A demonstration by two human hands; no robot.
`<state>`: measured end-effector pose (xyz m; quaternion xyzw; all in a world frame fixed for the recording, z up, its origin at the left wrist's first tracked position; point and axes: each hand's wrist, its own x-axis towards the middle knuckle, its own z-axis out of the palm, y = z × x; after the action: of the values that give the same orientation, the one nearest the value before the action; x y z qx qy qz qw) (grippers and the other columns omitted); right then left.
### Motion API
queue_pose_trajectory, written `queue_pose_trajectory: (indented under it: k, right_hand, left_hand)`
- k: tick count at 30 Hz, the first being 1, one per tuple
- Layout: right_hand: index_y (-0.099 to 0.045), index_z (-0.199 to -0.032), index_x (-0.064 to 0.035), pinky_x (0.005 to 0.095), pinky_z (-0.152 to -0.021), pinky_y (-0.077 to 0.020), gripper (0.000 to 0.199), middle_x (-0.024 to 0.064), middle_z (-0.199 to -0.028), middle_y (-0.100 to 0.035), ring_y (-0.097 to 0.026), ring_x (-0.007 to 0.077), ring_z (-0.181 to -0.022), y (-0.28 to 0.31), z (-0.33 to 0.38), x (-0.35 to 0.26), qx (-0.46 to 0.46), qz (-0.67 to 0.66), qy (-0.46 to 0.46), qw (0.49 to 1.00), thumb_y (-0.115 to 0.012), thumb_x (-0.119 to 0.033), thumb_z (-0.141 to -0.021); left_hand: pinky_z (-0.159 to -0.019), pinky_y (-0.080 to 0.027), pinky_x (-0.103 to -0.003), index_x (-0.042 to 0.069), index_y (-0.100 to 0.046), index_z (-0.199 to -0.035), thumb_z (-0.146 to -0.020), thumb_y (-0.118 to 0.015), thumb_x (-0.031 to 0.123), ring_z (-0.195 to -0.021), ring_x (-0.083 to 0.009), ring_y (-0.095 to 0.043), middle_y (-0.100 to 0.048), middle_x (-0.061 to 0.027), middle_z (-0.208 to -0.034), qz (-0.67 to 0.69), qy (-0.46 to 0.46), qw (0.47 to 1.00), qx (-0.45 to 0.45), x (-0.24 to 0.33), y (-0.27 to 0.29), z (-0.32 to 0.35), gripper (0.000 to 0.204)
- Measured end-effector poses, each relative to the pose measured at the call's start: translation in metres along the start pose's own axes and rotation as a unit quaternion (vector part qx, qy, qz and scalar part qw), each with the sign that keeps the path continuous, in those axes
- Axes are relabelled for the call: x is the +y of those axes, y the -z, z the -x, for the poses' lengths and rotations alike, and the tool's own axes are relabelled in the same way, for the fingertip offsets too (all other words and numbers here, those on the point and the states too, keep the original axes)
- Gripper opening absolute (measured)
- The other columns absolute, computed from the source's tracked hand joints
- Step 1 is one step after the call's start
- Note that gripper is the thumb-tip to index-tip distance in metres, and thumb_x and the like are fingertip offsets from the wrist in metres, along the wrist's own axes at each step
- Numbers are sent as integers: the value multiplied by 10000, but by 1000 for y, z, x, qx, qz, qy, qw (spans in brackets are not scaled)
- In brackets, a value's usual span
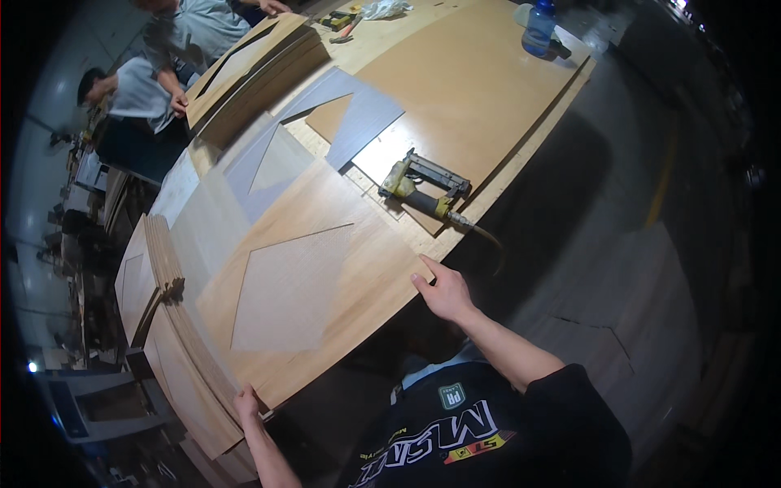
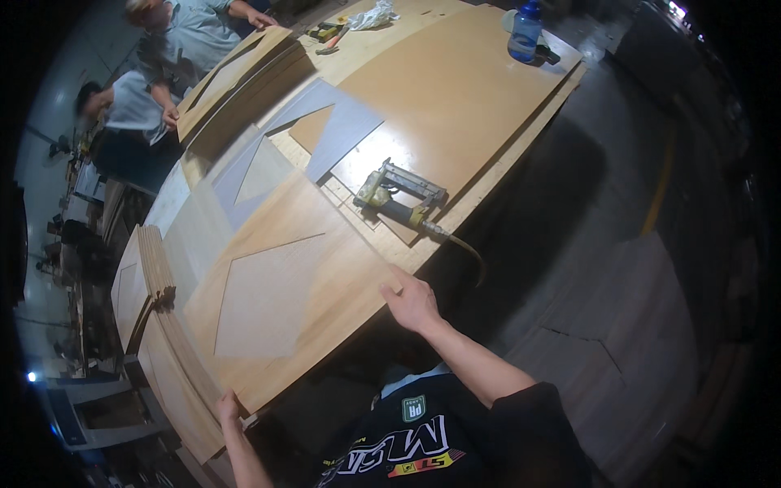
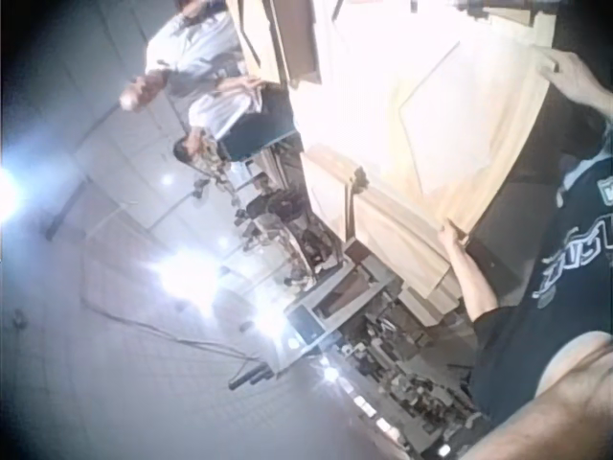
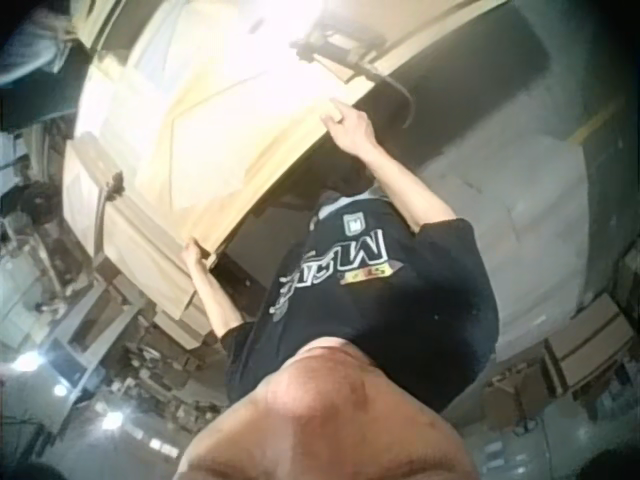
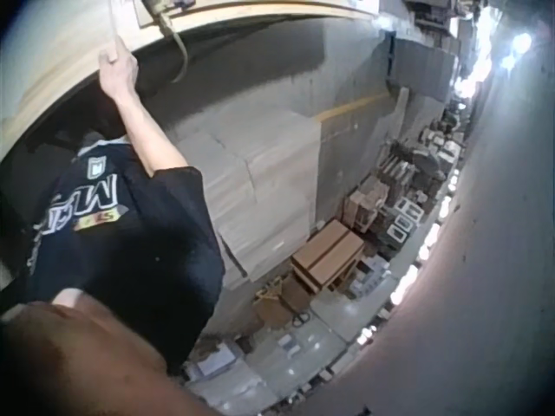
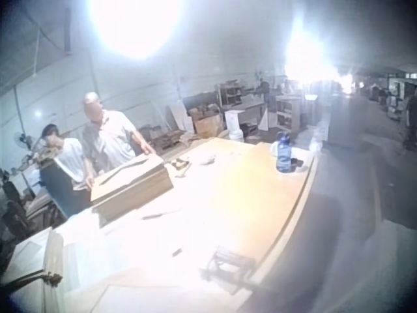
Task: The person aligns panels onto wooden boards and fastens them using a pneumatic nail gun, then stacks the assembled boards.
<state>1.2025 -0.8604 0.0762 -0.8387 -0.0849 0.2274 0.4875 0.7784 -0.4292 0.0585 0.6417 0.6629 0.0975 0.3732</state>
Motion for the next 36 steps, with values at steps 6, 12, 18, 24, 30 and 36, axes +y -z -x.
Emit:
queue_pose_trajectory:
  k: [6,12,18,24,30,36]
  right_hand:
    - [-587,-1413,-88,475,-1165,-363,613,234,-1464,-543,-497,392,-1373,23,-12,-1,-49,132,34,989,-623,-483,-945]
    - [-558,-1412,-76,454,-1089,-446,601,184,-1365,-581,-551,389,-1262,36,-123,40,102,136,223,960,-737,-340,-903]
    - [-451,-1509,-184,455,-1040,-484,728,161,-1356,-538,-560,374,-1224,19,-206,35,24,229,179,957,-767,-266,-858]
    - [-401,-1547,-100,331,-793,-570,757,122,-1294,-593,-679,207,-945,88,-145,27,103,-250,82,959,-734,-170,-871]
    - [-527,-1297,-64,260,-655,-386,304,-2,-904,-457,-392,87,-744,263,7,-16,-69,-596,40,799,-568,-193,-1026]
    - [-377,-1413,141,378,-966,-454,658,141,-1122,-578,-539,199,-1022,344,-33,14,-18,-134,349,927,-622,-309,-1001]
  left_hand:
    - [-756,-545,-362,-46,-732,-1027,-950,-689,383,-833,-218,-706,-752,-138,-922,-125,-30,991,-23,8,17,27,438]
    - [-1206,-250,-557,1,-482,-1449,-875,-738,376,-1469,-449,-297,-326,-264,-1597,-301,-246,921,-5,73,-69,111,732]
    - [-1178,-301,-562,78,-634,-1301,-768,-861,245,-1401,-443,-405,-464,-238,-1474,-181,-563,790,-158,205,-239,243,603]
    - [-1062,-497,-454,80,-693,-1234,-752,-832,159,-1280,-364,-586,-640,-170,-1322,-5,-637,717,-284,221,-276,304,507]
    - [-1109,-378,-526,9,-441,-1458,-696,-867,459,-1398,-440,-418,-460,-263,-1480,-16,-563,671,-482,178,-337,336,982]
    - [-939,-525,-489,71,-775,-1055,-867,-568,773,-1117,-364,-672,-740,-184,-1114,-209,-417,551,-692,108,-366,326,756]
